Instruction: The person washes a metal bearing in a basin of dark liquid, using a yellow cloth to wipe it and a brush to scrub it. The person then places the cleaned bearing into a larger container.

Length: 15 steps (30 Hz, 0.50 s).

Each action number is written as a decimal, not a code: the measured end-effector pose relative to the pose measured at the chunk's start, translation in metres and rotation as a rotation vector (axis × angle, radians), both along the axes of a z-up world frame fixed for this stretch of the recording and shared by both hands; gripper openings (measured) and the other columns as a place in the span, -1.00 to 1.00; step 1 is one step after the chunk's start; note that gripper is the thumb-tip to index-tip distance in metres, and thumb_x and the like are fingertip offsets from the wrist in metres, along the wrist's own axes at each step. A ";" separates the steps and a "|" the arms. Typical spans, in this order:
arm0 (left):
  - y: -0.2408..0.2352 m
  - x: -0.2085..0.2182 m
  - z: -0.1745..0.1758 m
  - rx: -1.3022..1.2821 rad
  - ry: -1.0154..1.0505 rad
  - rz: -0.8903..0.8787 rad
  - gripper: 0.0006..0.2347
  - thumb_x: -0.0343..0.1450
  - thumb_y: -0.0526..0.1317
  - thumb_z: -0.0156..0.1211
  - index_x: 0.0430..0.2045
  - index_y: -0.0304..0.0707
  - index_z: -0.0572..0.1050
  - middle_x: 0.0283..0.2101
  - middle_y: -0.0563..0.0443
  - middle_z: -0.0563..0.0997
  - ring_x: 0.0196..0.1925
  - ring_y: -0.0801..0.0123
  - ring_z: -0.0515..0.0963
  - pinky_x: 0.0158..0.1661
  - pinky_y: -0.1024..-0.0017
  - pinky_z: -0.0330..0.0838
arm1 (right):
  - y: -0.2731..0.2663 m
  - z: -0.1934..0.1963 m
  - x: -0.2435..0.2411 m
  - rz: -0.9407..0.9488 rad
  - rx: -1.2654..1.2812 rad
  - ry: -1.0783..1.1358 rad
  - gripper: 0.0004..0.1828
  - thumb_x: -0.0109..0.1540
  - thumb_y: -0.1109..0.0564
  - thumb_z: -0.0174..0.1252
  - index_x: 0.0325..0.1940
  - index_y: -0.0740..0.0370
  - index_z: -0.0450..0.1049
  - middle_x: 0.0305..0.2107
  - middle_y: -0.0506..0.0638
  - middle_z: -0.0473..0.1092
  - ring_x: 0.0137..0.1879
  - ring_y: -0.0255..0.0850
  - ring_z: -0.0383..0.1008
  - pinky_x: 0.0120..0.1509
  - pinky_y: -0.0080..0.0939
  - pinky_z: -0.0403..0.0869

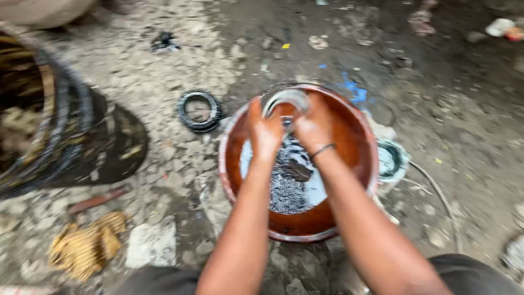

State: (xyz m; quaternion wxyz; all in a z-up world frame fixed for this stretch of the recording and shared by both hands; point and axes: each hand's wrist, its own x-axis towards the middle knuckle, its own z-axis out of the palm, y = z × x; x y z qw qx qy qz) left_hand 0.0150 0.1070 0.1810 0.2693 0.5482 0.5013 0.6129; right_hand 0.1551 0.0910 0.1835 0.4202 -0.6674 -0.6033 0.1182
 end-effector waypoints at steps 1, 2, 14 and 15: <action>0.004 0.011 0.016 0.087 -0.130 -0.005 -0.49 0.34 -0.46 0.21 0.21 -0.59 0.24 0.19 -0.45 0.47 0.28 -0.07 0.43 0.27 0.19 0.25 | -0.004 0.005 -0.001 -0.067 0.094 0.085 -0.68 0.22 0.11 0.13 0.01 0.32 0.46 -0.20 0.31 0.49 -0.06 0.22 0.52 0.04 0.09 0.48; -0.005 0.015 0.023 0.179 -0.050 0.073 -0.46 0.31 -0.47 0.16 0.23 -0.60 0.21 0.18 -0.49 0.47 0.27 -0.13 0.45 0.27 0.17 0.27 | -0.012 0.008 -0.001 -0.134 0.186 0.171 -0.62 0.17 0.15 0.10 0.05 0.33 0.42 -0.19 0.30 0.49 -0.04 0.19 0.54 0.09 0.05 0.50; -0.052 -0.007 0.020 -0.602 0.152 0.050 -0.63 0.23 -0.32 0.22 -0.07 -0.45 0.52 -0.05 -0.39 0.62 0.05 -0.17 0.58 0.11 0.14 0.41 | -0.038 0.045 -0.020 -0.181 -0.599 0.233 -0.61 0.13 0.06 0.24 -0.04 0.34 0.51 -0.27 0.31 0.54 -0.13 0.13 0.61 -0.03 0.06 0.54; -0.041 -0.002 0.045 -0.356 0.079 0.012 -0.61 0.28 -0.32 0.23 -0.01 -0.48 0.47 -0.02 -0.40 0.61 0.06 -0.14 0.59 0.11 0.15 0.42 | -0.029 0.061 -0.014 -0.076 -0.306 0.219 -0.64 0.12 0.09 0.14 -0.06 0.30 0.54 -0.26 0.26 0.56 -0.12 0.12 0.62 0.00 0.03 0.54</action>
